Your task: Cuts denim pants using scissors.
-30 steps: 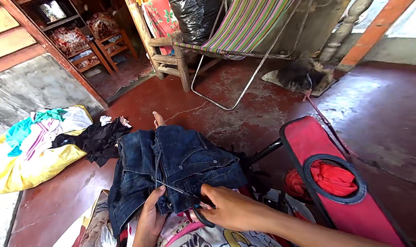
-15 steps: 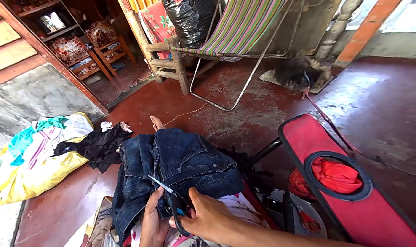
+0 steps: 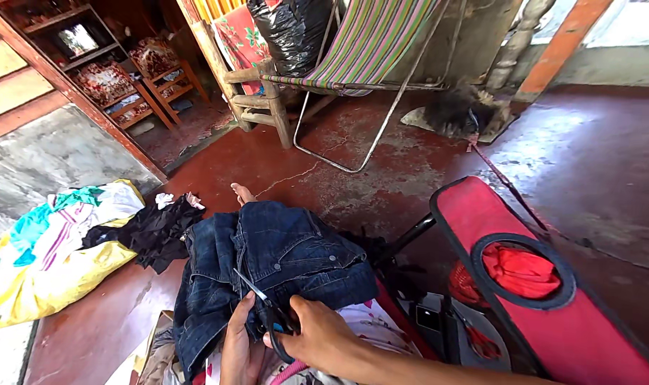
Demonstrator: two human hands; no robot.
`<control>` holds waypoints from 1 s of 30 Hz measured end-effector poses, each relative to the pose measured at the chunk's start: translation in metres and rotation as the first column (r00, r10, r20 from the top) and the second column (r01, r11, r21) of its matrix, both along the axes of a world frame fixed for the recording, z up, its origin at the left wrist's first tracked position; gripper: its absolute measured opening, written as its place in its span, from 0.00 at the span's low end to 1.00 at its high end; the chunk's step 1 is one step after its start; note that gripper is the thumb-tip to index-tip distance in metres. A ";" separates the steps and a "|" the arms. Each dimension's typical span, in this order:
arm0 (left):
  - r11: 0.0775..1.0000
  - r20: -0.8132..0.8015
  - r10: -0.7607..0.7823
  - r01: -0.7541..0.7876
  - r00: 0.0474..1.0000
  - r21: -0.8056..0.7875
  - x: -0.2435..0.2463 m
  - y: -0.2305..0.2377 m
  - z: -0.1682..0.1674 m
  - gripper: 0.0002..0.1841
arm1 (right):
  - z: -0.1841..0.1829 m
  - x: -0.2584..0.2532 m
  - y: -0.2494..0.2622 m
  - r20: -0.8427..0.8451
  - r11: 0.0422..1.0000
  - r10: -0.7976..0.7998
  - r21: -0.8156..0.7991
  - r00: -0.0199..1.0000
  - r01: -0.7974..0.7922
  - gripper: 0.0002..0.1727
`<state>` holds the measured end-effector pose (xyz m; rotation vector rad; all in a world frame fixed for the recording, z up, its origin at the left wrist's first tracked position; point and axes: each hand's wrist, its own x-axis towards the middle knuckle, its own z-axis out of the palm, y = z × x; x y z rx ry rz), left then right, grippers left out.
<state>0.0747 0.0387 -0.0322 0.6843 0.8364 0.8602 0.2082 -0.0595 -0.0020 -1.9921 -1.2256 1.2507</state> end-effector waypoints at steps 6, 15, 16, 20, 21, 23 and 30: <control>0.998 -0.071 0.059 -0.058 0.996 0.003 0.011 -0.003 0.010 0.12 | -0.007 -0.001 -0.002 -0.161 0.993 -0.077 0.080 0.984 0.091 0.32; 0.995 -0.175 0.061 -0.046 0.983 0.084 0.011 -0.003 0.018 0.14 | -0.016 0.007 -0.003 -0.573 0.988 -0.084 0.060 0.815 0.145 0.30; 0.995 -0.194 0.060 -0.043 0.979 0.093 0.010 -0.004 0.017 0.13 | -0.013 0.008 -0.001 -0.595 0.991 -0.085 0.033 0.799 0.130 0.31; 0.995 -0.208 0.054 -0.036 0.977 0.090 0.008 -0.004 0.017 0.11 | -0.012 0.005 0.002 -0.603 0.992 -0.095 0.007 0.792 0.125 0.33; 0.996 -0.201 0.053 -0.038 0.978 0.081 0.007 -0.004 0.016 0.11 | -0.011 0.004 0.003 -0.593 0.992 -0.096 0.009 0.799 0.125 0.34; 0.997 -0.183 0.053 -0.041 0.982 0.070 0.006 -0.003 0.013 0.12 | -0.014 0.002 0.004 -0.569 0.992 -0.091 0.024 0.818 0.127 0.37; 0.999 -0.143 0.025 -0.019 0.989 0.040 0.007 -0.005 0.014 0.13 | -0.024 -0.001 0.003 -0.513 0.969 -0.171 0.068 0.841 0.239 0.30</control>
